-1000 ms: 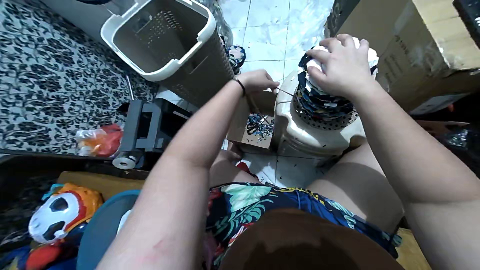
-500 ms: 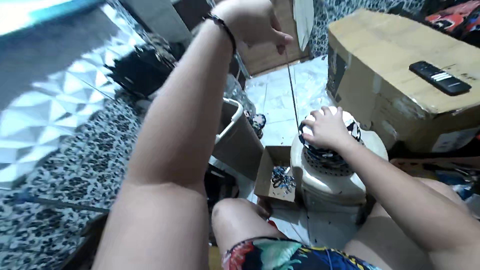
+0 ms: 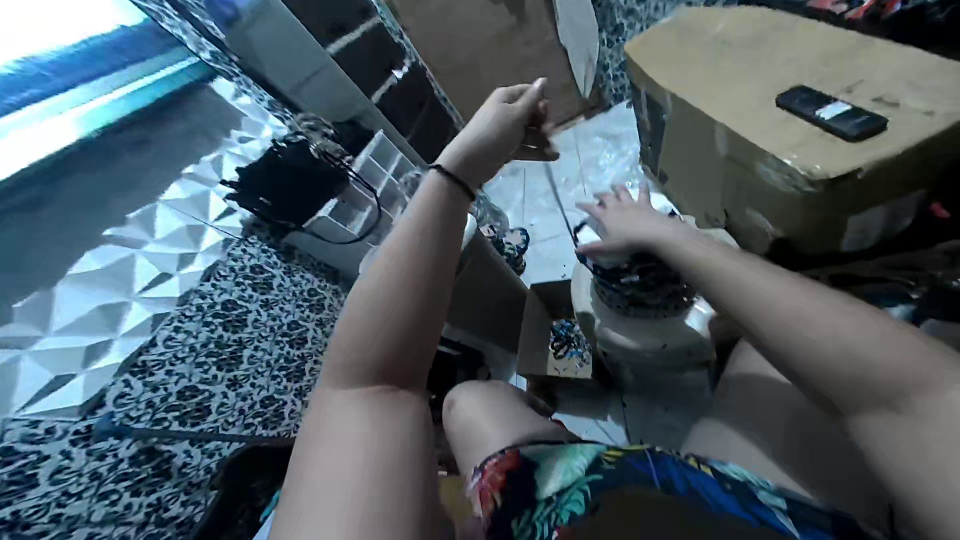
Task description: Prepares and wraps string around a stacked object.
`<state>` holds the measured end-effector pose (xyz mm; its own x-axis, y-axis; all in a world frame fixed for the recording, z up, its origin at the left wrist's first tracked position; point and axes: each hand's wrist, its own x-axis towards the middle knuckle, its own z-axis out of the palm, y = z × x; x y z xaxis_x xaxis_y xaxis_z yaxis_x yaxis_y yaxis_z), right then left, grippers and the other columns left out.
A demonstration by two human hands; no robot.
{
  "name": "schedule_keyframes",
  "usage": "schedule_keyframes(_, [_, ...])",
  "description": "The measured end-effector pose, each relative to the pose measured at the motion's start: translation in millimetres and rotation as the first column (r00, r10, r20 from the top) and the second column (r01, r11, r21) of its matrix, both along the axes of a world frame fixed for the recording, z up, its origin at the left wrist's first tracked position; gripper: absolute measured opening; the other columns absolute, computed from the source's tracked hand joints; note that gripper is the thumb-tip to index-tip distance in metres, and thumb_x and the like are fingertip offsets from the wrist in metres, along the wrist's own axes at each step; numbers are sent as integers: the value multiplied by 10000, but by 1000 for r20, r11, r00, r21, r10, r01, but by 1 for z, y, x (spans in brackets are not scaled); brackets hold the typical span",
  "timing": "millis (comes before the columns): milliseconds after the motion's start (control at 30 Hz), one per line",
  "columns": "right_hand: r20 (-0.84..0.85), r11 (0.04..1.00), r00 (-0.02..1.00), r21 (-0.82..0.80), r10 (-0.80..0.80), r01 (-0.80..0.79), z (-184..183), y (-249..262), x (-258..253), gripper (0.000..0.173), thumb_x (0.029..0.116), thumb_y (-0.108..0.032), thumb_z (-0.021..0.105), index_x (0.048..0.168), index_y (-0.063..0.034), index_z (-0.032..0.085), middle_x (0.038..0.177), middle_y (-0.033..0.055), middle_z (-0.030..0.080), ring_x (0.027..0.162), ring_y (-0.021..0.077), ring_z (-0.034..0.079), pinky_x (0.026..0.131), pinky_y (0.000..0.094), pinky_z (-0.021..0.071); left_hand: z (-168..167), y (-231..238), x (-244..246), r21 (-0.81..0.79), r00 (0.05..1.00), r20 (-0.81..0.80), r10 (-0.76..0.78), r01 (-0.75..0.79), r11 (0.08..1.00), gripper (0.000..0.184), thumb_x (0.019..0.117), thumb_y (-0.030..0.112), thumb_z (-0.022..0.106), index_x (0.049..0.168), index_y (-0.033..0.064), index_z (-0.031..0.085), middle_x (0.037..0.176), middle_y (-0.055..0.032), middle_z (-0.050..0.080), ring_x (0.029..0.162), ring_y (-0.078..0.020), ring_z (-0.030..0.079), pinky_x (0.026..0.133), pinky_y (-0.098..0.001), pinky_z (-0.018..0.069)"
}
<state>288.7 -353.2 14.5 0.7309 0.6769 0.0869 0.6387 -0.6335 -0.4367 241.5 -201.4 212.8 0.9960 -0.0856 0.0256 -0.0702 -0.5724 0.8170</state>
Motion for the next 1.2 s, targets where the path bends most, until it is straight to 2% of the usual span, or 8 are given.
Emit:
schedule_keyframes(100, [-8, 974, 1000, 226, 1, 0, 19, -46, 0, 801, 932, -567, 665, 1557, -121, 437, 1560, 228, 420, 1459, 492, 321, 1113, 802, 148, -33, 38, -4, 181, 990, 111, 84, -103, 978, 379, 1134, 309, 308, 927, 83, 531, 677, 54, 442, 542, -43, 442, 540, -225, 442])
schedule_keyframes(200, [-127, 901, 977, 381, -171, 207, 3, -111, -9, 353, 1057, -231, 529, 1308, 4, 610, 1268, 232, 641, 1176, 400, 625, 1004, 638, 466, -57, 75, -16, 602, 993, 112, 45, -104, 792, 474, 1118, 350, 375, 1111, -47, 634, 914, -181, 613, 821, -278, 594, 806, -488, 489])
schedule_keyframes(400, [-239, 893, 877, 74, -416, 443, -114, -138, -42, 323, 954, -225, 729, 1211, -31, 712, 1256, 299, 612, 1212, 523, 546, 955, 723, 441, -123, 128, -6, 929, 998, -48, -52, 63, 364, 449, 1057, 371, 531, 1045, -26, 741, 1153, -305, 658, 1208, -498, 572, 1024, -685, 410])
schedule_keyframes(600, [-101, 863, 859, 8, -501, 504, -127, -126, -50, 207, 988, -98, 635, 1085, 81, 673, 1245, 322, 581, 1235, 523, 514, 993, 684, 416, -157, 80, 14, 930, 975, 174, 142, -210, 302, 594, 1098, 402, 309, 1107, -31, 715, 1340, -297, 589, 1355, -495, 446, 1099, -673, 298])
schedule_keyframes(700, [-215, 863, 838, -59, -502, 502, -114, -129, -40, 257, 1045, -156, 554, 1190, 42, 630, 1127, 293, 673, 1149, 491, 614, 1019, 675, 409, -173, 61, 24, 805, 927, 214, 308, -346, 482, 477, 1078, 276, 338, 1206, -23, 686, 1375, -248, 586, 1364, -440, 456, 1091, -643, 323])
schedule_keyframes(800, [-426, 792, 768, 167, -479, 587, -115, -139, -17, 334, 1005, -202, 636, 1211, 61, 632, 1061, 299, 672, 997, 469, 661, 894, 684, 489, -195, 38, 31, 85, 830, -181, 527, -520, 850, 506, 1111, 286, 270, 1420, -50, 487, 1357, -198, 591, 1223, -275, 567, 988, -470, 453])
schedule_keyframes(967, [-645, 635, 628, 274, -435, 722, -77, -143, -21, 294, 1066, -228, 550, 1257, -35, 660, 992, 84, 708, 663, 106, 532, 610, 330, 453, -240, 7, 29, -414, 793, -547, 269, -535, 736, 915, 973, 788, 138, 1567, 120, 331, 1502, -207, 471, 1326, -343, 512, 1013, -560, 474])
schedule_keyframes(1200, [-836, 548, 476, 271, -273, 791, -70, -122, -26, 573, 1087, -534, 357, 1213, -74, 672, 1032, 10, 707, 735, 85, 574, 646, 299, 464, -239, -4, 25, -498, 772, -609, 184, -553, 668, 993, 879, 892, 62, 1543, 224, 375, 1489, -162, 499, 1333, -329, 517, 1000, -611, 477])
